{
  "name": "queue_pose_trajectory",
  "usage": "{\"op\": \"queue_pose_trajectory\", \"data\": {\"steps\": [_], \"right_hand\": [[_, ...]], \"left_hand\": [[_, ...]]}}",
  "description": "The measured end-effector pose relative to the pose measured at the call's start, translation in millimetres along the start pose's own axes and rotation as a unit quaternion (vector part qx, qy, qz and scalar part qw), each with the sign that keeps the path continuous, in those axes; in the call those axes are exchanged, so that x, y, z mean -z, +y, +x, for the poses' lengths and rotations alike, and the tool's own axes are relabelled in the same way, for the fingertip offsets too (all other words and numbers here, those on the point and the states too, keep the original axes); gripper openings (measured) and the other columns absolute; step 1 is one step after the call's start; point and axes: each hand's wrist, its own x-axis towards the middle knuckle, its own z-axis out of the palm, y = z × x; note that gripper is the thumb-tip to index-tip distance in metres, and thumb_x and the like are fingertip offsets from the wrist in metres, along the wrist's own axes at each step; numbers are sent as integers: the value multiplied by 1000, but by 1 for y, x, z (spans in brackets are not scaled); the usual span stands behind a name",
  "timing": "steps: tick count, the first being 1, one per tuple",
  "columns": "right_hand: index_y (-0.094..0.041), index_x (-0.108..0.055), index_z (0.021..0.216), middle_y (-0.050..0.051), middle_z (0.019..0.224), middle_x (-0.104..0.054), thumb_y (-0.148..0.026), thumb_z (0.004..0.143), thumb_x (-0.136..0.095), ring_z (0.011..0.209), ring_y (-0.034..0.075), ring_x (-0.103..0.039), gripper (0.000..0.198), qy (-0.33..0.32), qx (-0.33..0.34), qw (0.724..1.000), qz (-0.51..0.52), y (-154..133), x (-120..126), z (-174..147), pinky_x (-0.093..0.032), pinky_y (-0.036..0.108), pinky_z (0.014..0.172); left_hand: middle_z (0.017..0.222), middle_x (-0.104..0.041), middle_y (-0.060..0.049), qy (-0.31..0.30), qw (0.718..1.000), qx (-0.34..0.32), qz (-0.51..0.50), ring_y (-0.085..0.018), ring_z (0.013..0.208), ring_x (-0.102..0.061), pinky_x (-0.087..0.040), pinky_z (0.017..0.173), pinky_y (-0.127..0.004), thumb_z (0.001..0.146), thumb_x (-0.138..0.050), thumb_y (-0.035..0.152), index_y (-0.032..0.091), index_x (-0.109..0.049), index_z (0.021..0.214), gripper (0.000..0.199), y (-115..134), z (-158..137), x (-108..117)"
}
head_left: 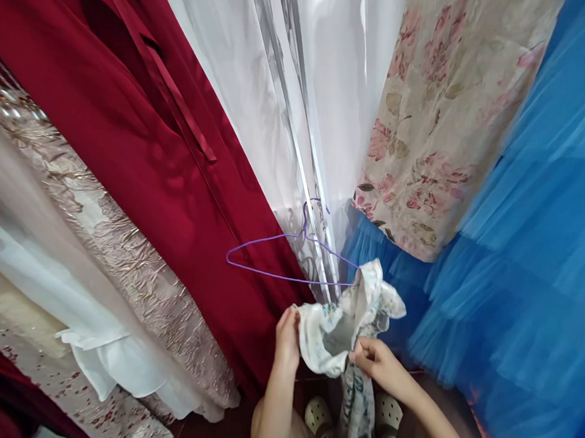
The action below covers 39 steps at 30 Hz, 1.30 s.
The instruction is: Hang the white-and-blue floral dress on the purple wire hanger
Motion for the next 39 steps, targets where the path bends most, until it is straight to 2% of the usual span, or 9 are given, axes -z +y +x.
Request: {"op": "queue_pose_trajectory", "data": {"steps": [5,8,13,18,22,28,35,37,39], "right_hand": [[-18,-65,90,3,83,-67,-38,75,-73,81,23,-61,26,44,-37,995,-78,28,8,-31,-47,34,77],[-20,-59,121,9,121,-63,-35,69,-80,117,32,-53,57,14,-17,999,-30,6,15,-41,-40,42,103],[-19,-62,120,9,116,-66,-41,86,-64,113,33,-56,40,-34,-36,996,76,-42,19,-46,-45,45,98],[-19,-67,107,7,104,-70,-45,84,-68,104,31,-60,34,-48,-67,991,104,-51,36,-54,-46,43,95],[-18,-69,86,4,82,-70,-42,78,-75,77,23,-64,26,42,-64,993,90,-64,83,-44,-50,32,68],[-13,-68,67,0,61,-63,-34,70,-80,55,13,-53,24,86,86,993,14,-118,150,31,-38,24,52],[-14,-71,81,-3,73,-67,-39,76,-72,67,12,-57,26,36,153,986,52,-152,108,120,-44,23,66],[-15,-71,86,-3,74,-67,-41,77,-72,66,12,-58,27,10,145,988,60,-153,100,127,-45,24,66],[-16,-70,92,-4,74,-66,-38,75,-75,65,12,-58,28,-19,138,988,66,-154,98,128,-45,23,65]], "left_hand": [[74,-58,0,-198,967,-38,156,-12,70,-54,-41,67,-22,85,-65,45,15,-62,82,31,-23,-60,-34],[74,-57,-2,-288,909,-93,286,-15,74,-54,-42,70,-24,93,-54,41,14,-66,85,30,-22,-90,-57],[103,-59,-9,-342,840,-171,384,-22,103,-56,-42,95,-31,92,-55,40,19,-72,95,27,-10,-102,-75],[100,-63,-9,-480,817,33,317,-24,99,-58,-45,91,-34,89,-55,54,17,-70,106,44,-14,-85,-42],[85,-64,-6,-446,834,93,312,-20,81,-57,-45,76,-29,80,-66,56,12,-71,98,48,-30,-83,-12],[66,-45,2,-304,870,-85,380,-11,64,-39,-32,60,-21,86,-63,47,13,-59,72,37,0,-72,-20],[64,-45,3,-227,881,-162,382,-10,59,-40,-32,55,-20,85,-63,43,16,-55,76,30,72,-48,-27],[69,-50,2,-234,856,-177,425,-12,64,-45,-35,59,-20,85,-61,40,16,-57,79,25,92,-35,-14],[72,-54,1,-262,794,-175,520,-14,67,-48,-36,62,-22,85,-57,32,16,-59,79,17,108,-17,6]]}}
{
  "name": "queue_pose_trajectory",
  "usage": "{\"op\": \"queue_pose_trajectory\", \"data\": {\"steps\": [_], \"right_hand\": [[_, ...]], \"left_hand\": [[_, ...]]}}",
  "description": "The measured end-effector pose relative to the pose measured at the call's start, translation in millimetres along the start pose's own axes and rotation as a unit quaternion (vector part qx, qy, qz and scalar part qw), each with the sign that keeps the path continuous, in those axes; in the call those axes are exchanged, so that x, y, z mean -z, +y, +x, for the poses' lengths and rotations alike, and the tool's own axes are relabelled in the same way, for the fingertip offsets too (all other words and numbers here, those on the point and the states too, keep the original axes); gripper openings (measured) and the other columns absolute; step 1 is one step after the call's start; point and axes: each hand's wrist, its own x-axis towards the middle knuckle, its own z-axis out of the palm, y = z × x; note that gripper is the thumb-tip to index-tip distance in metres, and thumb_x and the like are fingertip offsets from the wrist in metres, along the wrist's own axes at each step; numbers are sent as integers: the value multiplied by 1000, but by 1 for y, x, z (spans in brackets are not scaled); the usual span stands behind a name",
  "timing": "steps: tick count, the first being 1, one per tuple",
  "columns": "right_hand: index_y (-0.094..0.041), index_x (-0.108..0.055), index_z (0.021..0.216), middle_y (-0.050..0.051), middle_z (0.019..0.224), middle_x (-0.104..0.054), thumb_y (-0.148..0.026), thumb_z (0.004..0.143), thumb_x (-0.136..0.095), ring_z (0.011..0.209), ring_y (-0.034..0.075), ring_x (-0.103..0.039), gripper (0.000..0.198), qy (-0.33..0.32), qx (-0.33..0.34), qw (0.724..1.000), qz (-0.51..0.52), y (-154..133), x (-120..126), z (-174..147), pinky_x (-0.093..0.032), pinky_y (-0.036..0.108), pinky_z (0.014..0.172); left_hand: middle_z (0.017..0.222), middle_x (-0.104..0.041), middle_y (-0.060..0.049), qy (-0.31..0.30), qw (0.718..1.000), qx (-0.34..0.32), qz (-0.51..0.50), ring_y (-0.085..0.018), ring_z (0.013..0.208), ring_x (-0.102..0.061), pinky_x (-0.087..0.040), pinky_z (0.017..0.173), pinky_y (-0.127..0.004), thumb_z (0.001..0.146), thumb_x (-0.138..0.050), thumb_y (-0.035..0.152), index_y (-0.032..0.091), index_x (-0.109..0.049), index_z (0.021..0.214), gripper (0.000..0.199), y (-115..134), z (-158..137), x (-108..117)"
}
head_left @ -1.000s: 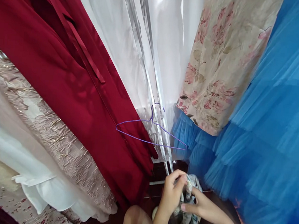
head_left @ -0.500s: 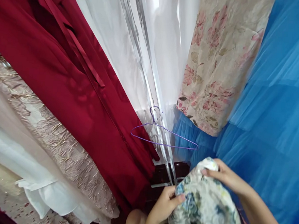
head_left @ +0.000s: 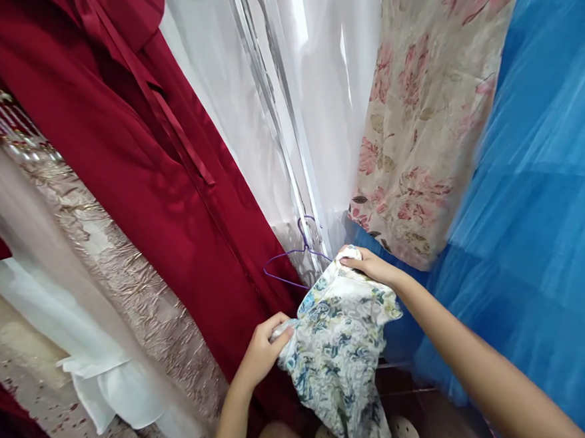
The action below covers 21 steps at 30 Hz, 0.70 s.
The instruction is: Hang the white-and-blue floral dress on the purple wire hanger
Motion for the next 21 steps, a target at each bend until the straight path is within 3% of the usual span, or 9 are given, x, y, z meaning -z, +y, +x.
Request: {"op": "queue_pose_trajectory", "data": {"steps": [3,6,8,13,17,21], "right_hand": [[-19,-70,108,-3,79,-68,-31,74,-76,68,12,-59,37,-49,-12,999,-1,-2,5,-4,-44,23,65],[-20,-68,119,0,92,-72,-28,77,-73,80,15,-63,44,-92,-25,995,-4,-4,7,-7,-46,25,74],[-20,-68,120,2,100,-73,-27,77,-73,86,17,-64,44,-100,-31,995,3,-3,6,-8,-46,27,80],[-20,-69,118,3,106,-74,-30,76,-75,91,18,-65,44,-103,-32,994,15,-7,6,-10,-47,28,84],[-19,-66,124,4,106,-74,-35,77,-74,89,19,-66,50,-120,-80,989,24,-13,14,-15,-49,29,82],[-20,-61,129,5,109,-71,-39,78,-73,93,21,-64,55,-51,-85,995,-32,-8,22,-29,-49,31,84]], "left_hand": [[61,-53,2,-82,981,25,174,-14,61,-47,-34,60,-23,81,-53,25,17,-58,64,20,-40,10,35],[62,-56,-1,-21,977,30,210,-19,68,-52,-38,67,-27,77,-53,23,18,-57,59,18,-73,29,63],[69,-61,-2,36,979,17,198,-21,76,-54,-40,74,-29,75,-49,18,19,-59,65,14,-79,47,80],[91,-66,-5,157,977,-45,135,-21,87,-59,-45,83,-33,75,-40,13,19,-59,86,23,-46,107,99],[114,-65,-7,149,982,-104,53,-21,105,-61,-50,84,-31,75,-51,19,20,-55,109,35,-12,146,85],[127,-58,-13,158,982,-100,-7,-22,100,-65,-52,83,-35,71,-62,23,20,-51,119,50,-11,154,68]]}}
